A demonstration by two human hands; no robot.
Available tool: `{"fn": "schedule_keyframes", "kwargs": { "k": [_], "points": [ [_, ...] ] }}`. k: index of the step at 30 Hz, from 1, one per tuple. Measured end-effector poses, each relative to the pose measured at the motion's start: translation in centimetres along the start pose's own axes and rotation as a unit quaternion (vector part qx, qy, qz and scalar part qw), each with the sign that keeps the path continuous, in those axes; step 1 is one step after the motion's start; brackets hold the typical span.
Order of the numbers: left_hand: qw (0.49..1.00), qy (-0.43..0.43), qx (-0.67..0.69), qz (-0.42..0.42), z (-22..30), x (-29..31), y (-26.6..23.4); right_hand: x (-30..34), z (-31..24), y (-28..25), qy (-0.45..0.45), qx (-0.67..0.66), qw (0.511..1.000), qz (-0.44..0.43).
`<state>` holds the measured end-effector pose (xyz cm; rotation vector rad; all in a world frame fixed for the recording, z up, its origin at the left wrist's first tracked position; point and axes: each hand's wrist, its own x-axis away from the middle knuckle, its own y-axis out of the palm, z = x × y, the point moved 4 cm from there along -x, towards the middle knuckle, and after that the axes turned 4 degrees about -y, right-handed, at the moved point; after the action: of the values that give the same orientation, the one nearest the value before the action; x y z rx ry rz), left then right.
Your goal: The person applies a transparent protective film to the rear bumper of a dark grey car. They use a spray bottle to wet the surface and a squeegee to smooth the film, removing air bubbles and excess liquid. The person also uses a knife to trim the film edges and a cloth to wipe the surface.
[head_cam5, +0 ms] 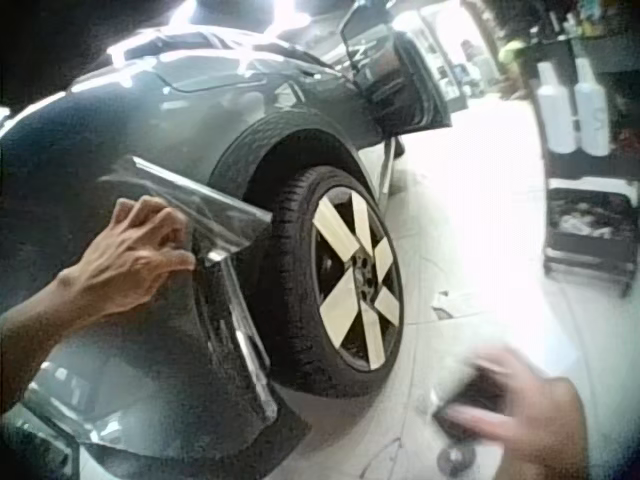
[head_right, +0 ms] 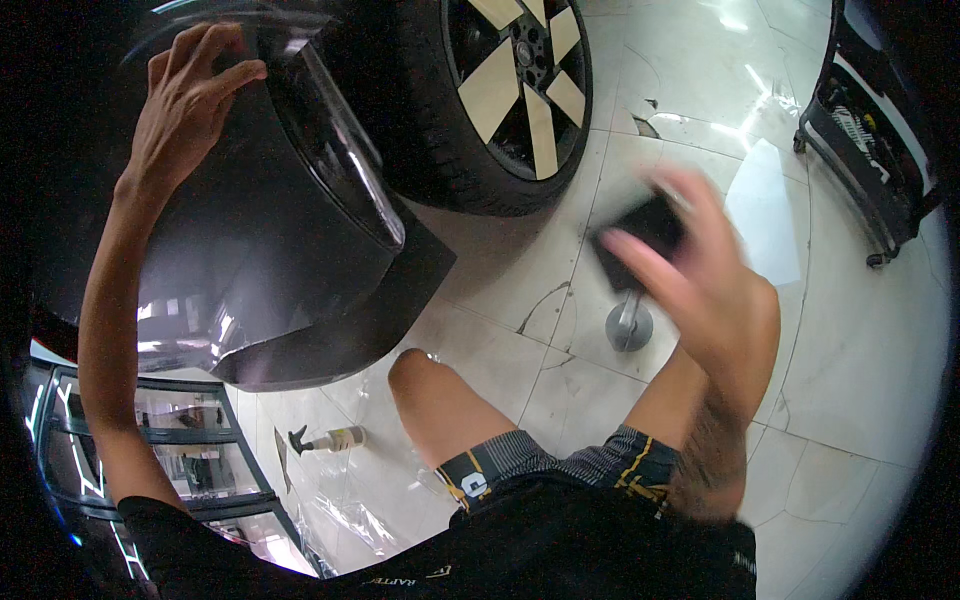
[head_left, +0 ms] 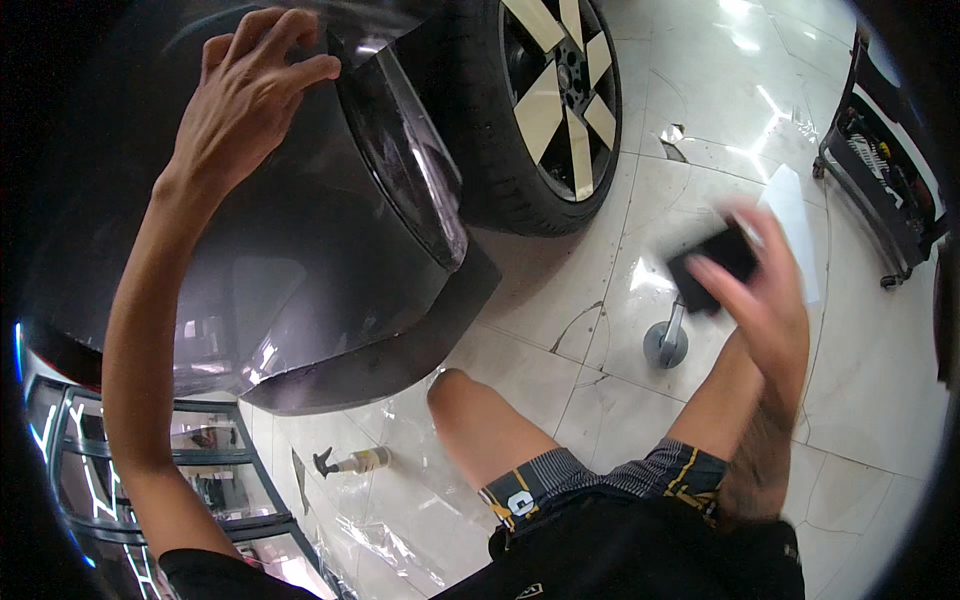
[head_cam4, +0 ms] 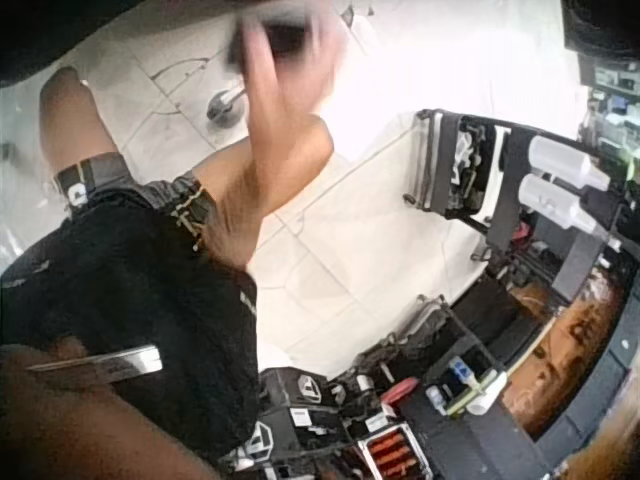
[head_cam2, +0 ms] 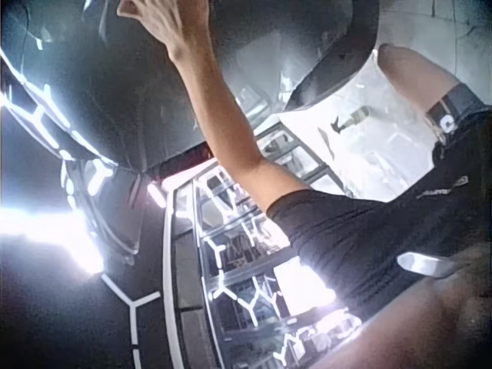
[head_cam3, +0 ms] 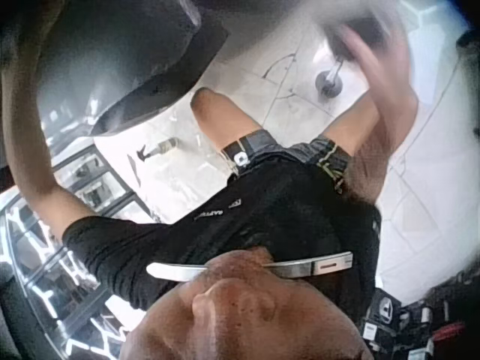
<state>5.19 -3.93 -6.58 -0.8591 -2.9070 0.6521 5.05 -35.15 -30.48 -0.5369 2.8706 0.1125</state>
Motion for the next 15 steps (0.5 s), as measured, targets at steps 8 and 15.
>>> {"fn": "schedule_keyframes", "kwargs": {
  "k": [8, 15],
  "points": [
    [1.000, 0.002, -0.029, -0.003, 0.0, -1.4, -0.1, 14.1, 10.0, -8.5, 0.058, 0.403, 0.888, 0.212],
    [1.000, 0.011, -0.023, 0.015, -0.4, -0.9, 0.3, 13.9, 1.5, -10.8, -0.134, 0.148, 0.948, 0.248]
  ]
}}
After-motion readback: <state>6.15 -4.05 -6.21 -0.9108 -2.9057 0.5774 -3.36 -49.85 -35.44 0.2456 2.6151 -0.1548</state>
